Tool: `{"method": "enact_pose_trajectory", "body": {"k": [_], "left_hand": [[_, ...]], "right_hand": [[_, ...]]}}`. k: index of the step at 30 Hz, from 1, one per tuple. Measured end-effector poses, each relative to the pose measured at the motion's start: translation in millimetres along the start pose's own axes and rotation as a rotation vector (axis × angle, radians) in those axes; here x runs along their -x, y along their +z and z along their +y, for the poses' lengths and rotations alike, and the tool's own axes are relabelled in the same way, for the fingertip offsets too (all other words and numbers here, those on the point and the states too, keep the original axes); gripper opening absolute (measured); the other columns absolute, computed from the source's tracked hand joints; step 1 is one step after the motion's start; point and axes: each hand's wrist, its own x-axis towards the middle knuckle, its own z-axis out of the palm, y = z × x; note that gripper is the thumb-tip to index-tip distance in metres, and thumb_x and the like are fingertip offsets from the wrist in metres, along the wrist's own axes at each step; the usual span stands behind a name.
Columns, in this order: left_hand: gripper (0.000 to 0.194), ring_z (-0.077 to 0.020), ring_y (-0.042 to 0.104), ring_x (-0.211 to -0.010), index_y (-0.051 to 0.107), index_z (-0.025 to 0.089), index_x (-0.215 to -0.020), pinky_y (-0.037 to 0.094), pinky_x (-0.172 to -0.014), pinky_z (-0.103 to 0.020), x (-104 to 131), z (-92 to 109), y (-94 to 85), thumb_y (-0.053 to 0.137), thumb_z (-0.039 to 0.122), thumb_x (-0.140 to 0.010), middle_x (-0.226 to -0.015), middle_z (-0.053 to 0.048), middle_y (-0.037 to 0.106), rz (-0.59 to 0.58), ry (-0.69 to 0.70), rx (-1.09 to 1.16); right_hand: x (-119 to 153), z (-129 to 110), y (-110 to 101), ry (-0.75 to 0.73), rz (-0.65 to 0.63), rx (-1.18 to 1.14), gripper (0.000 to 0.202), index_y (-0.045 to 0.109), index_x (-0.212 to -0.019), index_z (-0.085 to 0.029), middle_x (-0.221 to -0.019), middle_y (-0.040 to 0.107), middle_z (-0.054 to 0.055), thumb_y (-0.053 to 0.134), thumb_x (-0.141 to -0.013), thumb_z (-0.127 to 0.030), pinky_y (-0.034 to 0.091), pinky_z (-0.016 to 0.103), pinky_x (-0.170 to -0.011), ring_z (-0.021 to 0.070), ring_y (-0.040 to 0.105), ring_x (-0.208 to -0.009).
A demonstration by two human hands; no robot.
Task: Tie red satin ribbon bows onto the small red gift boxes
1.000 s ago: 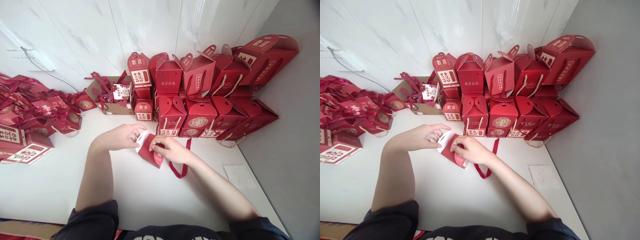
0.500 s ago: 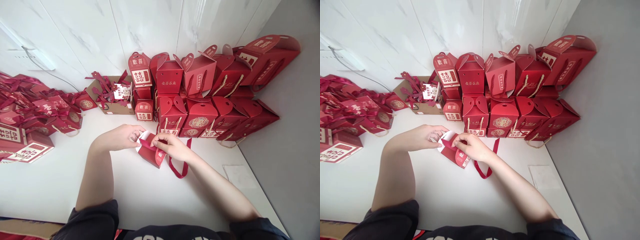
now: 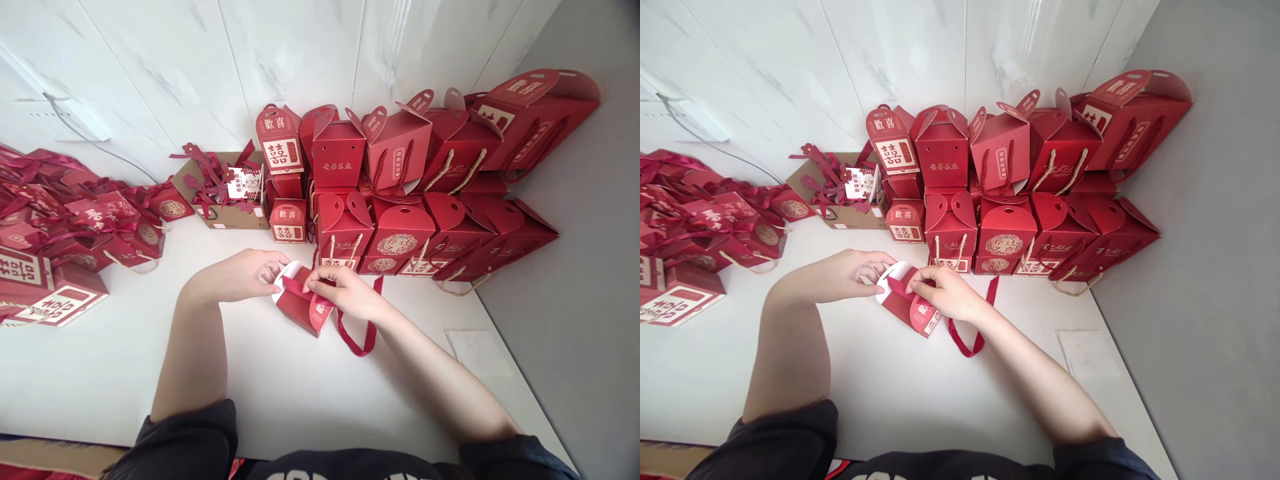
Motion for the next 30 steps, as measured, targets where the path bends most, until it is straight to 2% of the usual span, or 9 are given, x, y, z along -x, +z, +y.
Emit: {"method": "enact_pose_trajectory", "body": {"k": [6, 11, 15, 19, 21, 23, 26, 30], "left_hand": [[0.039, -0.0186, 0.066, -0.077, 0.068, 0.025, -0.107, 0.05, -0.065, -0.025, 1.6, 0.5, -0.7, 0.062, 0.042, -0.073, -0.088, -0.001, 0.072, 0.007, 0.005, -0.001], [0.032, -0.0177, 0.065, -0.075, 0.071, 0.022, -0.093, 0.049, -0.064, -0.024, 1.0, 1.6, -0.8, 0.056, 0.047, -0.081, -0.083, -0.002, 0.071, 0.013, 0.013, -0.022], [0.031, -0.018, 0.067, -0.08, 0.07, 0.02, -0.084, 0.052, -0.07, -0.026, 2.6, -0.2, -5.7, 0.052, 0.045, -0.087, -0.084, -0.002, 0.071, 0.04, -0.009, 0.002], [0.027, -0.0186, 0.068, -0.085, 0.066, 0.02, -0.088, 0.055, -0.076, -0.03, 10.2, -13.3, -17.9, 0.055, 0.045, -0.088, -0.087, -0.003, 0.071, 0.154, -0.05, 0.112], [0.025, -0.0182, 0.067, -0.088, 0.065, 0.02, -0.088, 0.055, -0.08, -0.03, 15.2, -22.6, -24.8, 0.058, 0.044, -0.087, -0.089, -0.003, 0.071, 0.266, -0.07, 0.196], [0.024, -0.0178, 0.065, -0.091, 0.064, 0.019, -0.088, 0.056, -0.081, -0.029, 19.9, -30.3, -30.5, 0.061, 0.043, -0.086, -0.092, -0.003, 0.07, 0.426, -0.087, 0.301], [0.019, -0.0174, 0.064, -0.091, 0.061, 0.017, -0.083, 0.057, -0.07, -0.024, 24.2, -35.5, -36.1, 0.063, 0.036, -0.084, -0.098, -0.005, 0.072, 0.619, -0.039, 0.521], [0.011, -0.0154, 0.064, -0.08, 0.054, 0.016, -0.075, 0.048, -0.049, -0.016, 24.6, -34.9, -40.1, 0.058, 0.025, -0.081, -0.092, -0.006, 0.075, 0.658, 0.125, 0.846]], "right_hand": [[-1.5, 1.6, 1.6, -0.021, 0.067, 0.0, 0.022, 0.07, -0.089, -0.018, -0.093, 0.07, 0.003, 0.052, -0.094, -0.029, 0.045, 0.029, -0.08, 0.0172, 0.062, -0.087], [-2.7, 4.8, 3.4, -0.036, 0.059, -0.014, 0.022, 0.072, -0.094, -0.018, -0.099, 0.072, 0.004, 0.052, -0.095, -0.029, 0.047, 0.03, -0.083, 0.018, 0.064, -0.091], [-0.8, 3.6, -0.6, -0.063, 0.045, 0.011, 0.021, 0.071, -0.1, -0.019, -0.104, 0.071, 0.004, 0.052, -0.095, -0.027, 0.046, 0.031, -0.086, 0.0181, 0.065, -0.096], [7.9, -5.5, -19.8, -0.079, 0.029, 0.068, 0.022, 0.066, -0.111, -0.023, -0.113, 0.069, 0.002, 0.052, -0.095, -0.029, 0.045, 0.032, -0.089, 0.0179, 0.064, -0.1], [14.0, -10.7, -33.9, -0.047, 0.017, 0.114, 0.022, 0.067, -0.105, -0.022, -0.106, 0.07, 0.002, 0.051, -0.096, -0.034, 0.046, 0.031, -0.085, 0.0178, 0.064, -0.093], [20.2, -13.7, -47.8, -0.001, -0.006, 0.148, 0.027, 0.067, -0.093, -0.02, -0.096, 0.071, 0.002, 0.049, -0.097, -0.04, 0.046, 0.031, -0.081, 0.0183, 0.064, -0.087], [27.3, -10.7, -63.8, 0.063, -0.091, 0.174, 0.034, 0.069, -0.085, -0.02, -0.088, 0.072, 0.004, 0.048, -0.096, -0.044, 0.047, 0.031, -0.076, 0.02, 0.065, -0.082], [27.4, 4.6, -70.4, 0.137, -0.288, 0.279, 0.033, 0.073, -0.086, -0.022, -0.082, 0.071, 0.002, 0.054, -0.092, -0.048, 0.044, 0.028, -0.064, 0.0186, 0.062, -0.072]]}}
